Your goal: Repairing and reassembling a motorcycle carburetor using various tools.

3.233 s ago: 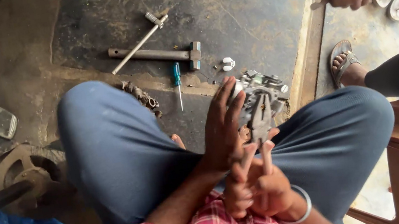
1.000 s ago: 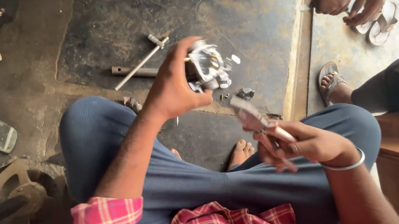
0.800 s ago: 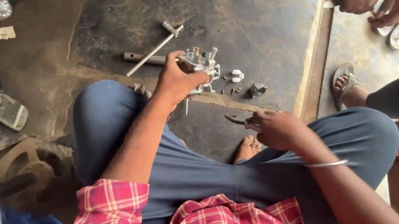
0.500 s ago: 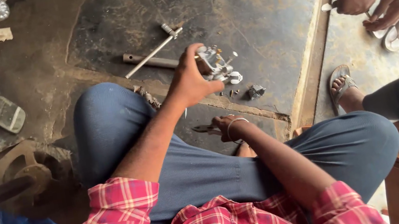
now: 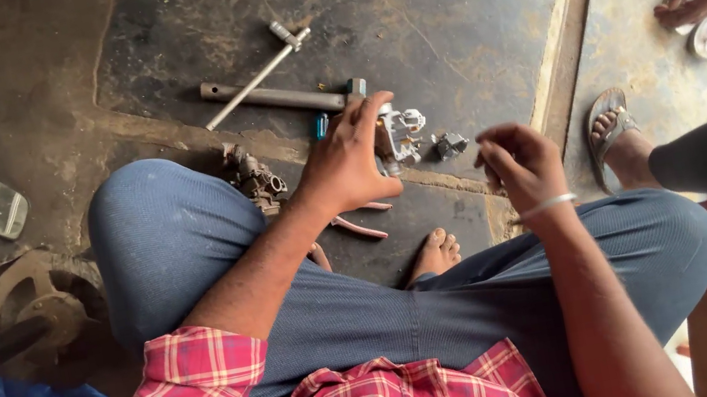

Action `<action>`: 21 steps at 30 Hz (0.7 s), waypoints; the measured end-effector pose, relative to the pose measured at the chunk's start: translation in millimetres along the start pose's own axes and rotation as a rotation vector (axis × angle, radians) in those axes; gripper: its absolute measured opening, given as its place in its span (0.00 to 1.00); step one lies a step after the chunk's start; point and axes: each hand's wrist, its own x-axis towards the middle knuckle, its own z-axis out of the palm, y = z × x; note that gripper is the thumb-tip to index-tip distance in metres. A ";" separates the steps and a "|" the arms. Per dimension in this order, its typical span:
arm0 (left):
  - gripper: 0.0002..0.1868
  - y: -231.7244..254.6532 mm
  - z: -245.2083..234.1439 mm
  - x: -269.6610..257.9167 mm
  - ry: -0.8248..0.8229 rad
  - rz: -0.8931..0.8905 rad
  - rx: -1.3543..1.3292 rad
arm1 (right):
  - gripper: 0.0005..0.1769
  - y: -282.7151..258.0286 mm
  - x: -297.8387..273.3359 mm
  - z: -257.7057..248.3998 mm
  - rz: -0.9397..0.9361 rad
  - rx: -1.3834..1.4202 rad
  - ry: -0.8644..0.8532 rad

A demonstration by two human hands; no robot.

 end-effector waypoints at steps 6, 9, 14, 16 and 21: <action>0.64 11.0 21.0 2.6 -0.073 0.105 0.145 | 0.13 -5.8 19.3 29.4 0.038 -0.528 0.096; 0.60 9.5 25.0 4.2 -0.077 0.130 0.210 | 0.16 7.1 21.5 27.9 0.043 -0.644 0.073; 0.58 8.0 26.1 1.2 -0.021 0.234 0.344 | 0.19 4.9 22.6 33.4 0.146 -0.471 0.012; 0.59 7.3 26.0 0.3 -0.006 0.247 0.353 | 0.19 10.3 22.2 32.8 0.143 -0.427 -0.028; 0.59 4.6 26.0 -2.0 0.008 0.256 0.368 | 0.15 7.6 20.2 39.7 0.141 -0.422 -0.035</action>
